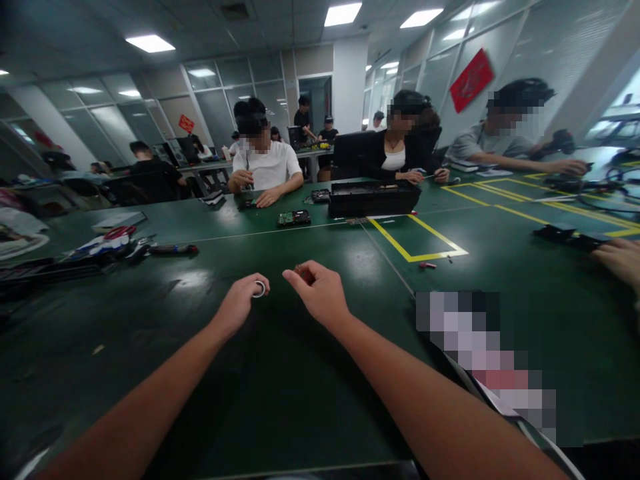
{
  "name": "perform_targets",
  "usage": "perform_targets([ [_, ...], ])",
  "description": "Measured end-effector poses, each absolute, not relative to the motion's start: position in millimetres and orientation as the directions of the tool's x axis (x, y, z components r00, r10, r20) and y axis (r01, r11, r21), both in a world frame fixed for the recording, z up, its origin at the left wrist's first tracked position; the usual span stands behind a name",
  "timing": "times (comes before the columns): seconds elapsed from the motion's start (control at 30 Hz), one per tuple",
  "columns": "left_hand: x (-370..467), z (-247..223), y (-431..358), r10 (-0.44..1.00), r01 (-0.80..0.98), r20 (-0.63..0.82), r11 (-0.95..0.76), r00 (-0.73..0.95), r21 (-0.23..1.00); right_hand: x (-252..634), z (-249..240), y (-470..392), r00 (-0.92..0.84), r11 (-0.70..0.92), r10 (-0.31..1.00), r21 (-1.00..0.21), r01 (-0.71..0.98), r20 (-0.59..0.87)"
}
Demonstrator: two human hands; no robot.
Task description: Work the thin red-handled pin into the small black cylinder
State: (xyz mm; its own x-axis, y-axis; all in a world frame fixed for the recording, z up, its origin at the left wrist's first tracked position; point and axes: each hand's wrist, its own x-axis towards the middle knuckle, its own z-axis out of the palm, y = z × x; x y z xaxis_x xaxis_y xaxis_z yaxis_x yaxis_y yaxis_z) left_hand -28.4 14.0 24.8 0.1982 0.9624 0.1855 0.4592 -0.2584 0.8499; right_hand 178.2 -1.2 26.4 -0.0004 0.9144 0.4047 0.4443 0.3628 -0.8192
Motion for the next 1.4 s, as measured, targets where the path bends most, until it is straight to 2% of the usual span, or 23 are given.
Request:
perform_targets([
  [0.1, -20.2, 8.7, 9.3, 0.938, 0.567, 0.187, -0.326, 0.291, 0.757, 177.2, 25.3, -1.0, 0.034, 0.366, 0.905, -0.818, 0.444, 0.423],
  [0.2, -25.0, -2.6, 9.8, 0.946, 0.660, 0.199, -0.321, 0.256, 0.679, 176.4, 23.2, -0.2, 0.074, 0.386, 0.894, -0.843, 0.374, 0.442],
  [0.33, -30.9, -8.9, 13.8, 0.962, 0.662, 0.216, -0.273, 0.169, 0.698, 174.7, 21.1, -1.1, 0.101, 0.407, 0.893, -0.883, 0.232, 0.438],
  [0.6, -32.3, -6.3, 13.0, 0.926, 0.660, 0.327, -0.367, 0.190, 0.655, 174.4, 21.5, -4.1, 0.037, 0.416, 0.900, -0.883, 0.217, 0.433],
  [0.8, -33.5, -6.7, 13.1, 0.922, 0.671, 0.330, -0.375, 0.202, 0.639, 174.7, 21.5, -3.0, 0.043, 0.402, 0.902, -0.872, 0.280, 0.429],
  [1.07, -34.9, -4.5, 12.1, 0.918, 0.697, 0.339, -0.381, 0.207, 0.607, 178.1, 34.0, -5.3, 0.047, 0.376, 0.879, -0.750, 0.544, 0.475],
  [1.27, -34.8, -3.1, 13.1, 0.916, 0.724, 0.327, -0.388, 0.234, 0.570, 179.4, 32.7, -3.4, -0.085, 0.458, 0.871, -0.735, 0.499, 0.485],
  [1.4, -36.1, -4.7, 13.0, 0.912, 0.732, 0.335, -0.394, 0.236, 0.556, 179.0, 33.5, -3.6, -0.094, 0.427, 0.885, -0.713, 0.556, 0.457],
])
